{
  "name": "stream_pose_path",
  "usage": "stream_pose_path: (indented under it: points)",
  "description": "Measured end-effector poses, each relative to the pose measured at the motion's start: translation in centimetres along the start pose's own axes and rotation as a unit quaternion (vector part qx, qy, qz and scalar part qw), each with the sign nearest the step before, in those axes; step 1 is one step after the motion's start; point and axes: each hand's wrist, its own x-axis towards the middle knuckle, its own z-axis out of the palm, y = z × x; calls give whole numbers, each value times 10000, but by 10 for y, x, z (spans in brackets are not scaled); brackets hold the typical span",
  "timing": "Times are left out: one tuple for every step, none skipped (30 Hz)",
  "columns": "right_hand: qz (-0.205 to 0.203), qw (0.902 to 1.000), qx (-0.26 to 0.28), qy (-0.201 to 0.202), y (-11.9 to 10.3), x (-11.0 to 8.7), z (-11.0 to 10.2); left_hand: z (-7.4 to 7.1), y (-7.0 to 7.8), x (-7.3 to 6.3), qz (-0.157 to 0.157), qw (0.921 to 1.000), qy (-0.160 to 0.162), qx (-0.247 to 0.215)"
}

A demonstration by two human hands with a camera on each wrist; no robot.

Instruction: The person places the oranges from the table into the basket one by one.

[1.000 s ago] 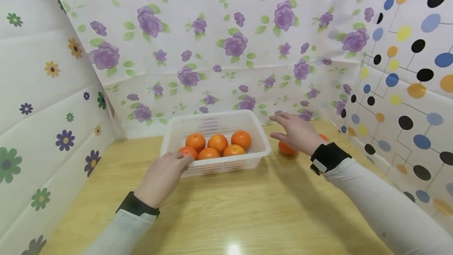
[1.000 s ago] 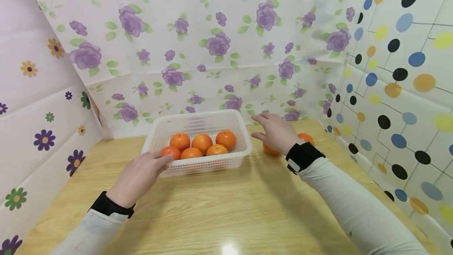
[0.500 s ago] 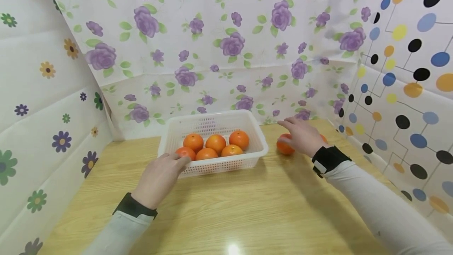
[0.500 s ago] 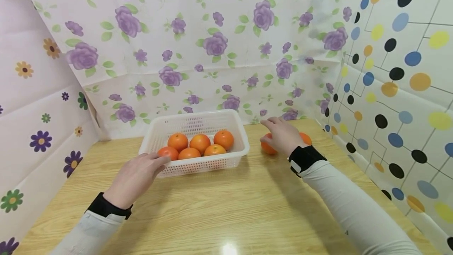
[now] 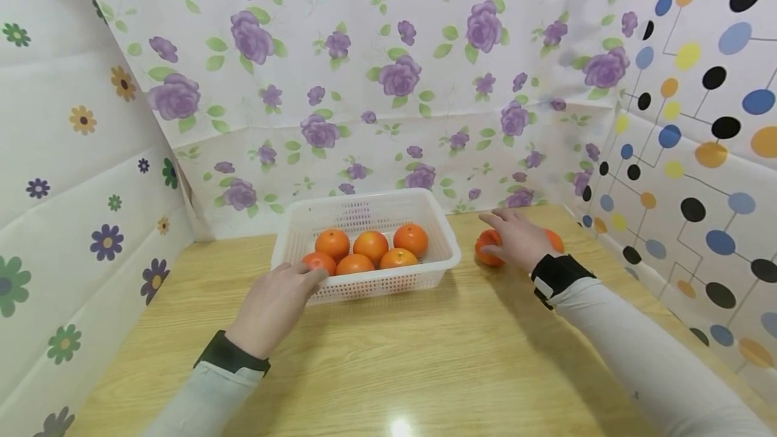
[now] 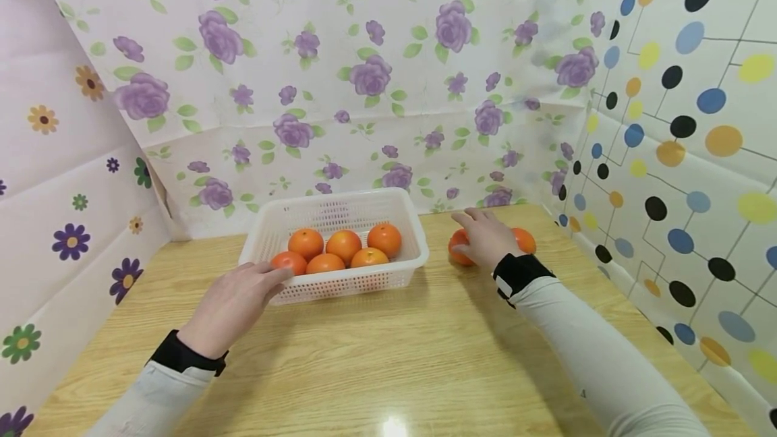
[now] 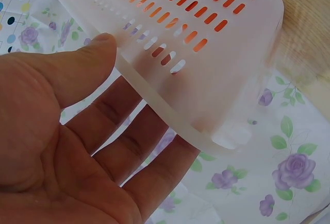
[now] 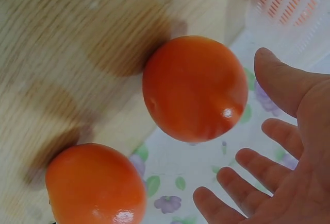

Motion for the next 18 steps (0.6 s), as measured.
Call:
stream_pose_path:
  points:
    - [11,10000,-4,-24,1,0,1,0,0,0,-2,10000,1,-2]
    - [24,10000,-1,-52,1,1,1,0,0,0,5,10000,10,0]
    - [36,10000,-1,-72,2,1,2,0,0,0,8,10000,20,7]
    - [41,9999,-19,-92,3,2,4,0,0,0,12,10000,27,11]
    - [57,9999,-24,-114,4,2,5,0,0,0,9,10000,29,20]
    - [67,9999,-30,-129,5,3,7,0,0,0,2,10000,29,27]
    - [72,9999,-35,-136,6,3,8,1,0,0,-6,10000,24,34]
    - [75,9999,-33,-143,7,3,9,1,0,0,-18,10000,13,41]
    - [76,9999,-24,-149,7,3,10,1,0,0,-37,10000,-6,47]
    - [82,9999,-20,-149,7,3,10,1,0,0,-51,10000,-24,46]
    - [97,9998,-6,-148,7,3,11,1,0,0,-68,10000,-38,45]
    - [94,9999,-4,-135,7,3,11,0,0,0,-84,9999,-52,38]
    - [90,9999,7,-118,7,3,12,0,0,0,-92,9999,-60,38]
    - [87,9999,24,-116,7,3,13,0,0,0,-98,9999,-62,43]
    - [93,9999,44,-108,8,3,15,0,1,0,-102,9999,-62,45]
    - [103,9999,56,-100,7,3,15,0,1,0,-99,9999,-56,49]
    - [105,9999,64,-100,8,4,17,0,1,0,-100,9999,-53,52]
    - [104,9999,72,-98,8,4,19,0,1,0,-103,9999,-55,55]
